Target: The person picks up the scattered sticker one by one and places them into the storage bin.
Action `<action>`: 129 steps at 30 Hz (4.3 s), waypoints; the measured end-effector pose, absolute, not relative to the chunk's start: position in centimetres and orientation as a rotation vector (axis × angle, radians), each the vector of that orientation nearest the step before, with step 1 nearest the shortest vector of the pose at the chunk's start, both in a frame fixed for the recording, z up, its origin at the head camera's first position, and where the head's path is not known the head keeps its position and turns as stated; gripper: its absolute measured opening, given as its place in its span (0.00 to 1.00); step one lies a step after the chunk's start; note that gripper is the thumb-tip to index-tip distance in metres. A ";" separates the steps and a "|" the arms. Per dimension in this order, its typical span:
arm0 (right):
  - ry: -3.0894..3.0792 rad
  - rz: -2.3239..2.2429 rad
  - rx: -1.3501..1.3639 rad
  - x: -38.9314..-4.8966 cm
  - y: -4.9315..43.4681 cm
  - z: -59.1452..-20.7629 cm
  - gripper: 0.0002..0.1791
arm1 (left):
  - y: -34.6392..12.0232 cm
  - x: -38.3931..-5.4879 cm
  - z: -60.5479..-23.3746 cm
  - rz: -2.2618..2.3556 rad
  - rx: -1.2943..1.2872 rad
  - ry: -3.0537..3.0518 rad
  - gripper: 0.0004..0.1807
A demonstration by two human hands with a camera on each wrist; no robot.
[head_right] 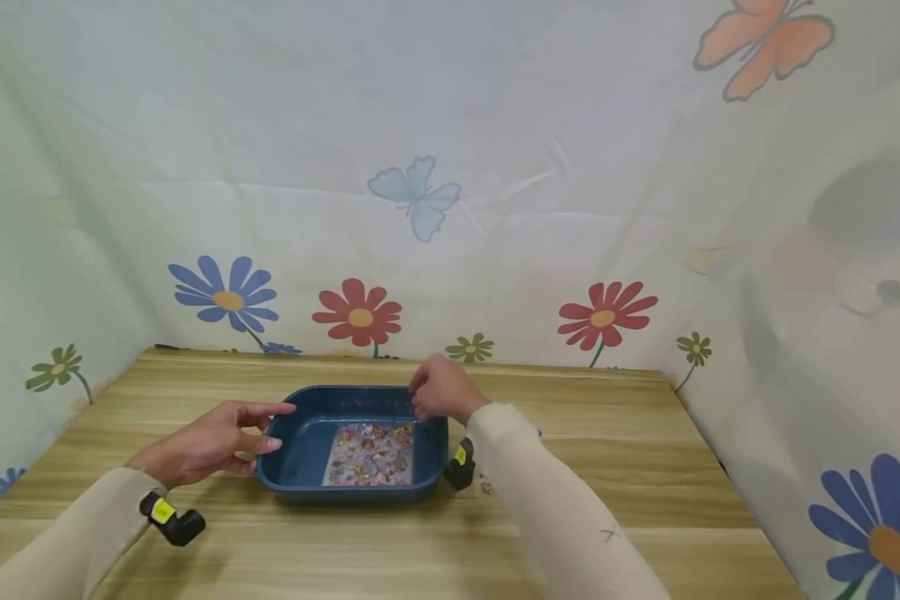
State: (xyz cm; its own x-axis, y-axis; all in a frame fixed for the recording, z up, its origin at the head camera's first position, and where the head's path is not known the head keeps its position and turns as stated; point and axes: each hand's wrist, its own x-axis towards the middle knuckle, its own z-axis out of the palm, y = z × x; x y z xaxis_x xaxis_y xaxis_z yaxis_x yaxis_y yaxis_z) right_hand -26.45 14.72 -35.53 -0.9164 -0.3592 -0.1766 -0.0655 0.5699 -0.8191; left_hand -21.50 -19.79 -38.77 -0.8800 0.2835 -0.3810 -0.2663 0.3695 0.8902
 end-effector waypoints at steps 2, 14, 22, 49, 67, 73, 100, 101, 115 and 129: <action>2.436 -1.326 -0.332 -26.5 15.0 -35.4 0.14 | -19.9 -21.5 -38.9 1.529 0.018 2.162 0.40; 2.328 -1.465 -0.295 -26.5 17.5 -35.1 0.14 | -19.9 -21.7 -39.0 1.527 -0.001 2.159 0.41; 2.310 -1.506 -0.278 -26.5 19.9 -35.5 0.14 | -19.8 -21.7 -39.2 1.526 -0.010 2.154 0.41; 2.532 -1.237 -0.128 -26.3 28.1 -37.6 0.18 | -20.0 -22.2 -39.4 1.515 0.020 2.159 0.41; 2.843 -0.814 -0.048 -25.4 31.0 -41.1 0.13 | -19.9 -22.2 -39.3 1.511 0.052 2.167 0.40; 2.858 -0.719 -0.045 -25.4 31.2 -42.1 0.06 | -20.0 -22.2 -39.5 1.515 0.070 2.164 0.41; 3.022 -0.801 -0.258 -25.6 31.9 -42.9 0.08 | -19.9 -22.1 -39.1 1.531 0.071 2.158 0.42; 3.028 -0.816 -0.274 -25.5 32.0 -43.0 0.08 | -19.8 -22.1 -39.1 1.529 0.070 2.160 0.42; 2.880 -1.127 -0.011 -24.9 32.6 -42.9 0.10 | -19.8 -21.9 -39.1 1.522 0.044 2.174 0.41; 2.759 -1.299 0.032 -24.9 32.4 -41.3 0.11 | -20.0 -22.0 -39.0 1.529 0.069 2.165 0.42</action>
State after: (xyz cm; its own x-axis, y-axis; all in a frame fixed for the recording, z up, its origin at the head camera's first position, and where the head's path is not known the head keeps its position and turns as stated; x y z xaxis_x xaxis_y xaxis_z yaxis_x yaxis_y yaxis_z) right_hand -24.92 32.44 -41.32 -0.9956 -0.0200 -0.0920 0.0582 0.6379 -0.7679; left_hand -21.95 -19.98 -38.99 -0.8810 0.3115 -0.3560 -0.2314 0.3726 0.8987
